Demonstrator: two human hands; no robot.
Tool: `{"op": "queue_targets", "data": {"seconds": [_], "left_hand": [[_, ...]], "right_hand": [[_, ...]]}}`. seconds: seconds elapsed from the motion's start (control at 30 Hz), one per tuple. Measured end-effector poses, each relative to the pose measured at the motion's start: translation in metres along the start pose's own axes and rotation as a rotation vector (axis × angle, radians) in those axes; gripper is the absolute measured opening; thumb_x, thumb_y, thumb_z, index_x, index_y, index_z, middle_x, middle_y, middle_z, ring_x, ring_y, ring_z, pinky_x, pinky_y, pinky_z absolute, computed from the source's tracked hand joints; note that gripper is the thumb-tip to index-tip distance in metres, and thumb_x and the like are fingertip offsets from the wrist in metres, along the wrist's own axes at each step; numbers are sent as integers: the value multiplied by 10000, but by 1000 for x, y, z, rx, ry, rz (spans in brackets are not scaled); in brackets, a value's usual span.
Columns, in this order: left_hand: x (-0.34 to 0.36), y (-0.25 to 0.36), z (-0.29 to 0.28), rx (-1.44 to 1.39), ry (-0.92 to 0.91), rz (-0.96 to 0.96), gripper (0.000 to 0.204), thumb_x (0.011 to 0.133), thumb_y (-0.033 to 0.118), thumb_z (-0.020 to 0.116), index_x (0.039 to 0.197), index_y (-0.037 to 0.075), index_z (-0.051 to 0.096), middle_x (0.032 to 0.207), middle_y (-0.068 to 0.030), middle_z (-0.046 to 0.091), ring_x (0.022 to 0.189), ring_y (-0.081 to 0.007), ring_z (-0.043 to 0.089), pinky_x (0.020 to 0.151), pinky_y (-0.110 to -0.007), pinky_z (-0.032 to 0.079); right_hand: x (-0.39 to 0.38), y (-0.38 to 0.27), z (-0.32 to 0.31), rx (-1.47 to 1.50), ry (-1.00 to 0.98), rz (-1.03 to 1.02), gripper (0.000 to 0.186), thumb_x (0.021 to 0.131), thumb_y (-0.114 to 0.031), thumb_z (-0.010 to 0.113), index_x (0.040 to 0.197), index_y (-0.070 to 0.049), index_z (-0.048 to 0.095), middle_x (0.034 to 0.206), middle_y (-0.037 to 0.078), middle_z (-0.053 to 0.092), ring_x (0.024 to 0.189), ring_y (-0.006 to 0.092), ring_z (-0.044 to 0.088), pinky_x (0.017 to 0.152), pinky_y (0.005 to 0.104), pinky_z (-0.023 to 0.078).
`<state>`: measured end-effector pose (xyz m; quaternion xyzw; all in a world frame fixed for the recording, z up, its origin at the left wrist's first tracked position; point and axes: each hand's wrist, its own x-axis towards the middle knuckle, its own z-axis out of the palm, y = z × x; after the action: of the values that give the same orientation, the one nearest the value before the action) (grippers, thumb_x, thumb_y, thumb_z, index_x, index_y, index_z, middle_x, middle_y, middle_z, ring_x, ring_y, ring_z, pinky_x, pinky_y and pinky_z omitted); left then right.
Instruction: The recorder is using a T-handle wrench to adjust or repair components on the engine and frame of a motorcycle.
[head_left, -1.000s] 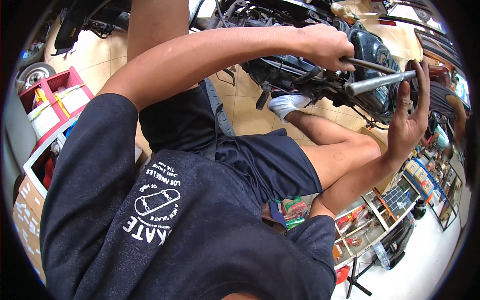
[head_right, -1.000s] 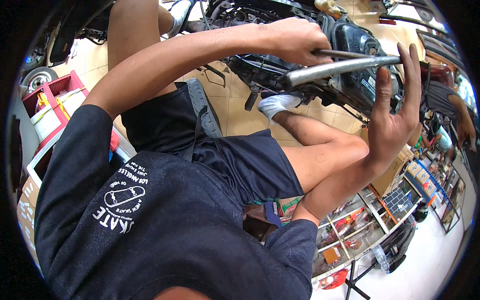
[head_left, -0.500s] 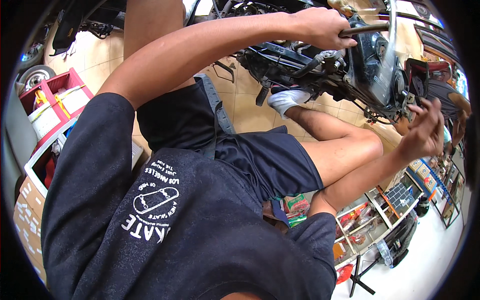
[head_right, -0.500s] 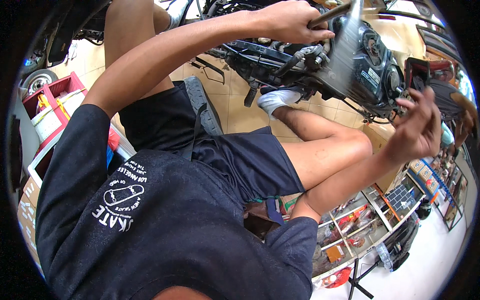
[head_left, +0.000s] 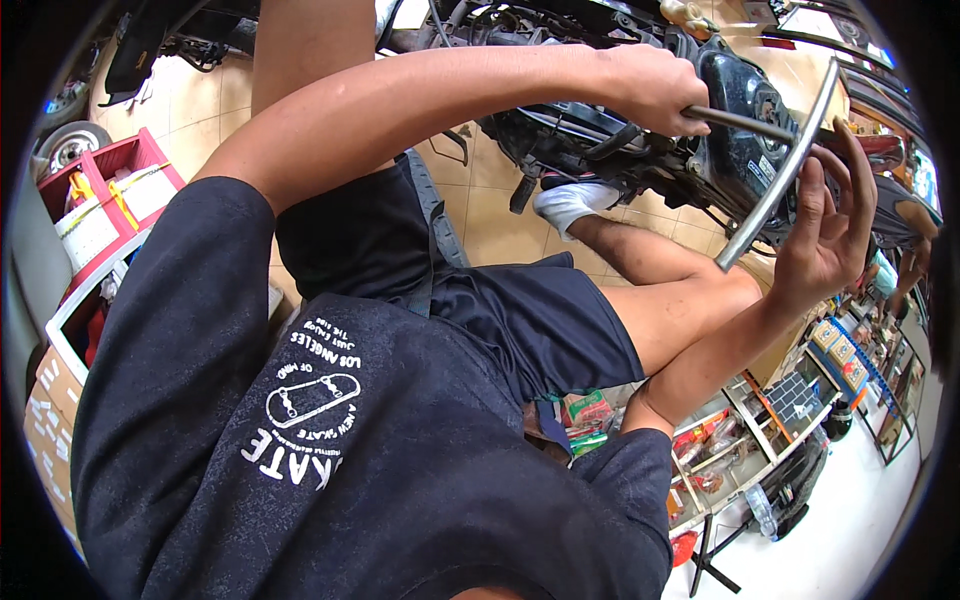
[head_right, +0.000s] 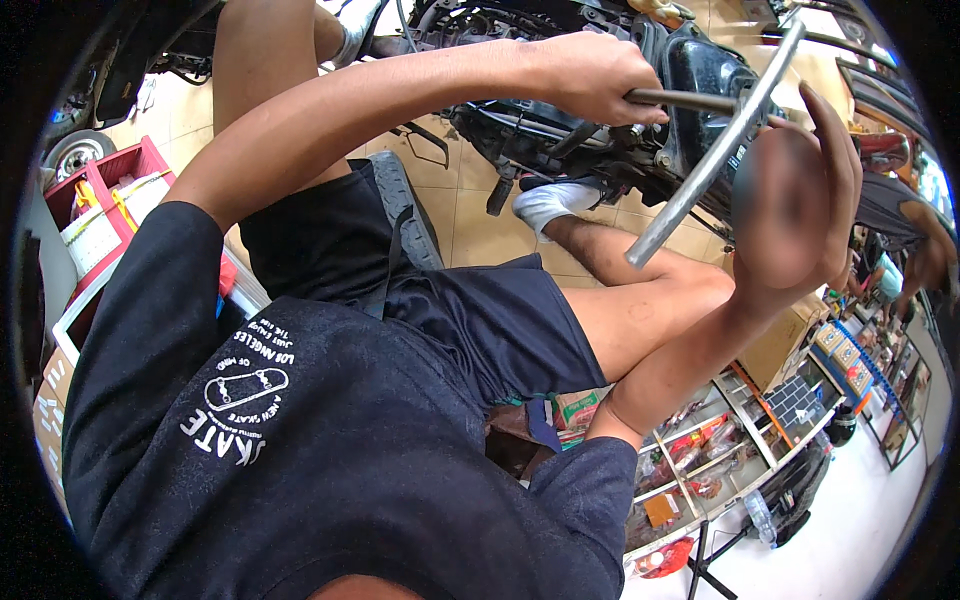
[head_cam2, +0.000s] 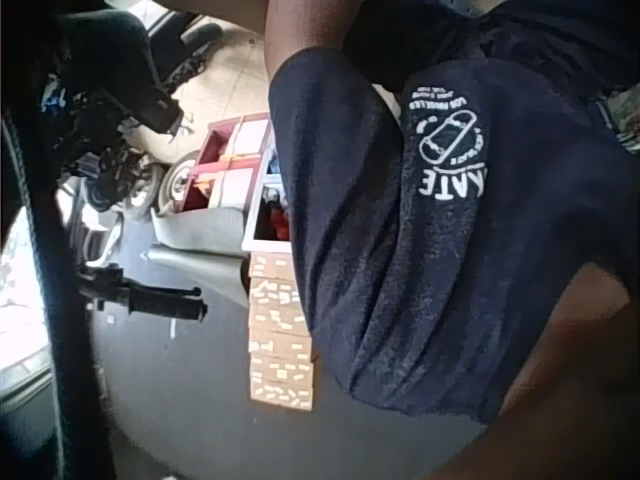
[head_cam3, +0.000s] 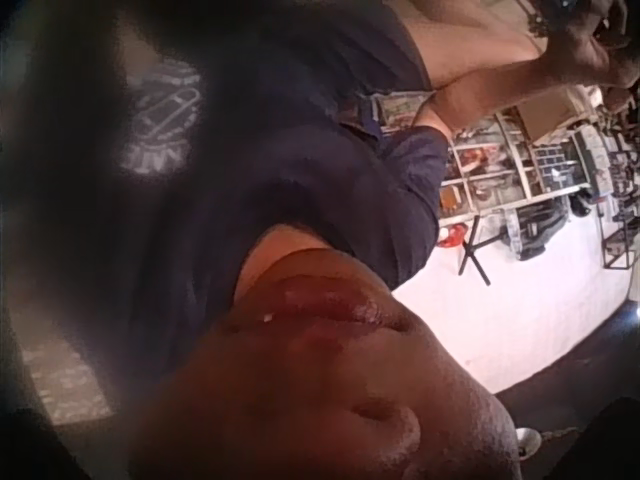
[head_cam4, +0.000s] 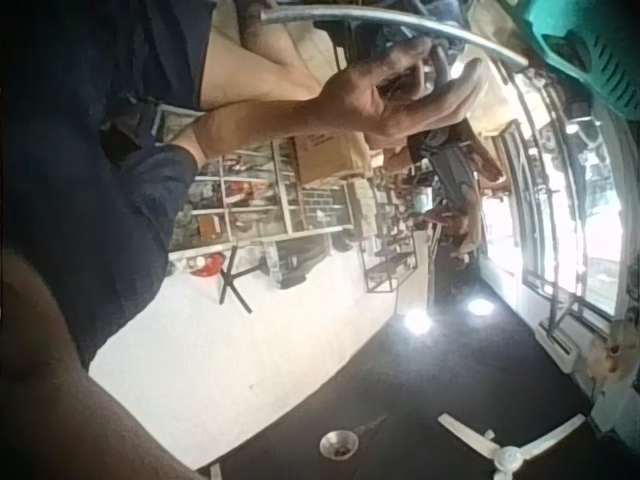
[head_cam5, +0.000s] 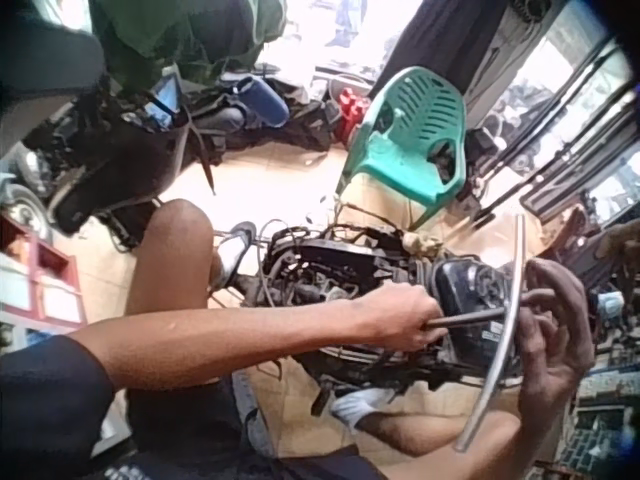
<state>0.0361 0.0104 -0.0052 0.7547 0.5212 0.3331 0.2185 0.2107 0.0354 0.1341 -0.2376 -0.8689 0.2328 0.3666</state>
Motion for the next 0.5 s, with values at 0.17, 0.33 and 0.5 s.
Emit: {"op": "queue_targets", "data": {"seconds": [0.17,0.33,0.5], "left_hand": [[-3,3,7,3,-96,46,322,942,348,617,890,48,721,729,-188,682,686,-380,678,645,-470,559],[-7,6,6,-16,-99,62,274,913,311,631,892,54,724,736,-181,682,689,-380,678,647,-470,561],[-4,5,-3,19,-64,36,266,903,314,653,919,61,732,750,-178,688,688,-373,679,634,-458,559]], "right_hand": [[3,5,-2,-61,-101,-116,435,893,-4,700,1318,-40,617,1349,127,588,1130,211,644,842,290,563],[8,-4,-1,-230,-119,-196,421,884,-6,712,1296,-50,641,1371,131,582,1146,213,641,849,292,564],[5,-11,-5,-237,-142,-49,407,934,30,624,1337,-31,608,1440,108,552,1158,211,648,875,294,558]]}}
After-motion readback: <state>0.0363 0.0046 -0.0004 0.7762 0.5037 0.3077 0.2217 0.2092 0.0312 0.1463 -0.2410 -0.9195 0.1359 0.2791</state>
